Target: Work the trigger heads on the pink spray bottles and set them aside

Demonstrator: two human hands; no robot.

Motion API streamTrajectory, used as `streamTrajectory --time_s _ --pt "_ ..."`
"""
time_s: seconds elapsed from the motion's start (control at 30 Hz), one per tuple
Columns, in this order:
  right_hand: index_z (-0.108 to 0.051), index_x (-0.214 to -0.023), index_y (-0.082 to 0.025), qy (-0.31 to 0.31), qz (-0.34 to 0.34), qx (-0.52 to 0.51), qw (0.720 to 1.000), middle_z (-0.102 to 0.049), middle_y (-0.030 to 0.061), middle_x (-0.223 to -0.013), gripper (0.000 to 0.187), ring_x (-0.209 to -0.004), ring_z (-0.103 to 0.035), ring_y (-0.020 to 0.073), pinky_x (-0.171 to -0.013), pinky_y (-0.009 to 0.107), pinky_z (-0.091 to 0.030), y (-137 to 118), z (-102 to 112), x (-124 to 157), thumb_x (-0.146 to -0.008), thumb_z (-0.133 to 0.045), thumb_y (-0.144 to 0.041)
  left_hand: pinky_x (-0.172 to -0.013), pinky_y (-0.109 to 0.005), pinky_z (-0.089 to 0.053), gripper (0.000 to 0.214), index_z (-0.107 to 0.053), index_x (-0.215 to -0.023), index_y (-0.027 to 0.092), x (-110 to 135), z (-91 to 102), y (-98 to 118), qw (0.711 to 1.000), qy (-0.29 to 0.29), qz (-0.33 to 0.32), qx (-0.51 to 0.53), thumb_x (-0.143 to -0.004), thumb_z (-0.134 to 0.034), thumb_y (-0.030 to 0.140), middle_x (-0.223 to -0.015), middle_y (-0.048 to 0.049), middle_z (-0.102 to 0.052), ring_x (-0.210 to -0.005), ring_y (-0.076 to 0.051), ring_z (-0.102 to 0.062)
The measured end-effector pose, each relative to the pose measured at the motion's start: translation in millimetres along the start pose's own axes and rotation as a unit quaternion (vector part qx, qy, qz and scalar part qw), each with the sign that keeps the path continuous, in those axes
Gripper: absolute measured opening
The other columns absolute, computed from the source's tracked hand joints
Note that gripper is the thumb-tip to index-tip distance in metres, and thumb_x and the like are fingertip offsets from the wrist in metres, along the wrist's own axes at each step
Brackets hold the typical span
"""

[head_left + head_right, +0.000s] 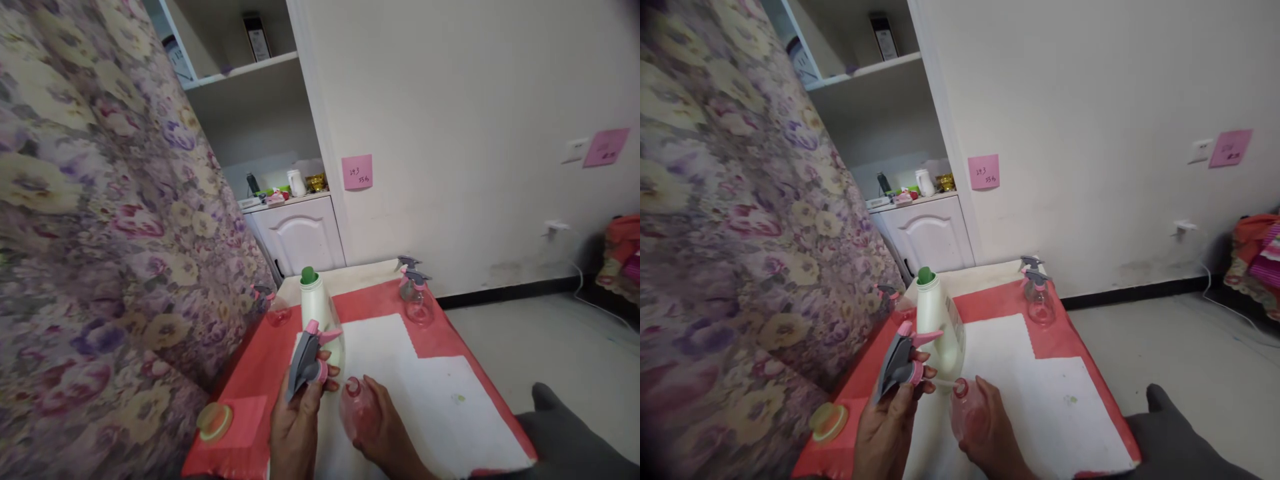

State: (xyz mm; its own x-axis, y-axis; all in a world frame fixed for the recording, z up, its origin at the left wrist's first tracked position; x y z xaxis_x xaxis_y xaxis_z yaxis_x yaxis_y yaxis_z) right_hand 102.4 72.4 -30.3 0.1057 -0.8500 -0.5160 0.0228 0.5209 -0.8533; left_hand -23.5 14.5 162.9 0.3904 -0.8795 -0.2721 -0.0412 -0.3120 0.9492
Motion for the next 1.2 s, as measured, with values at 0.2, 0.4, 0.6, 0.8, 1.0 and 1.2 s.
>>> streamTrajectory --time_s 0.2,0.4,0.6,0.8,1.0,1.2 --pt "-0.033 -0.144 -0.024 -0.001 0.023 -0.015 1.000 -0.057 0.0143 -0.136 0.091 -0.123 -0.059 0.0365 -0.102 0.051 -0.052 -4.2 1.6 -1.4 -0.064 -0.074 -0.017 -0.093 -0.028 -0.052 0.034 -0.064 -0.117 0.023 -2.3 -4.4 -19.8 0.995 -0.054 0.025 -0.076 -0.089 -0.062 0.042 -0.121 -0.0058 -0.070 -0.109 -0.021 -0.065" --pt "-0.032 -0.143 -0.026 -0.006 0.005 -0.016 1.000 -0.053 0.0131 -0.138 0.091 -0.128 -0.054 0.0359 -0.107 0.053 -0.046 -5.6 1.1 -2.2 -0.062 -0.074 -0.017 -0.102 -0.032 -0.048 0.038 -0.061 -0.125 0.027 -6.6 -16.6 -32.1 0.983 -0.120 0.026 -0.135 -0.089 -0.061 0.041 -0.135 -0.0039 -0.064 -0.116 -0.021 -0.062" --pt "-0.033 -0.140 -0.025 -0.005 -0.015 -0.034 0.999 -0.053 0.0136 -0.135 0.085 -0.127 -0.055 0.0334 -0.103 0.049 -0.051 -16.9 -0.1 -5.0 -0.064 -0.071 -0.015 -0.106 -0.036 -0.045 0.040 -0.059 -0.127 0.026 -6.3 -17.5 -47.7 0.980 -0.143 0.037 -0.137 -0.089 -0.060 0.041 -0.136 -0.0063 -0.063 -0.122 -0.024 -0.059" --pt "-0.035 -0.139 -0.025 -0.004 -0.029 -0.062 0.998 -0.053 0.0135 -0.135 0.088 -0.130 -0.053 0.0324 -0.107 0.049 -0.046 -16.4 0.3 -3.7 -0.060 -0.069 -0.009 -0.106 -0.038 -0.046 0.034 -0.064 -0.117 0.022 -3.3 -15.2 -62.1 0.971 -0.175 0.025 -0.160 -0.089 -0.060 0.040 -0.130 -0.0077 -0.067 -0.118 -0.024 -0.061" --pt "-0.035 -0.140 -0.025 -0.016 -0.040 -0.066 0.997 -0.051 0.0128 -0.140 0.092 -0.132 -0.050 0.0330 -0.113 0.051 -0.039 -3.4 -1.7 0.8 -0.057 -0.069 -0.005 -0.098 -0.039 -0.052 0.035 -0.067 -0.110 0.023 -1.7 -14.6 -63.5 0.974 -0.132 0.029 -0.183 -0.082 -0.067 0.044 -0.118 -0.0080 -0.073 -0.107 -0.025 -0.068" --pt "-0.031 -0.143 -0.025 -0.030 -0.032 -0.065 0.997 -0.050 0.0130 -0.141 0.092 -0.133 -0.050 0.0320 -0.112 0.050 -0.041 1.7 -1.7 0.8 -0.060 -0.068 -0.009 -0.089 -0.035 -0.055 0.032 -0.068 -0.100 0.022 -1.8 -14.8 -65.2 0.977 -0.076 0.032 -0.195 -0.077 -0.073 0.044 -0.107 -0.0063 -0.076 -0.099 -0.025 -0.070"
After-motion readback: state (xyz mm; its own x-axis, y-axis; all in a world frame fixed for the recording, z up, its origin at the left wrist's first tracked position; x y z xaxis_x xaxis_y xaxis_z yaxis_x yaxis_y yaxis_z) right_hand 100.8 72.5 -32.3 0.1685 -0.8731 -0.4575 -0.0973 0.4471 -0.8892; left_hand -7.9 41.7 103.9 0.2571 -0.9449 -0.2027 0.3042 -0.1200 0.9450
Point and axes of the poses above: each hand's wrist, its own x-axis away from the middle knuckle, its own z-axis out of the back of the hand, y = z × x, the point moved 3 cm from there along -x, towards the middle knuckle
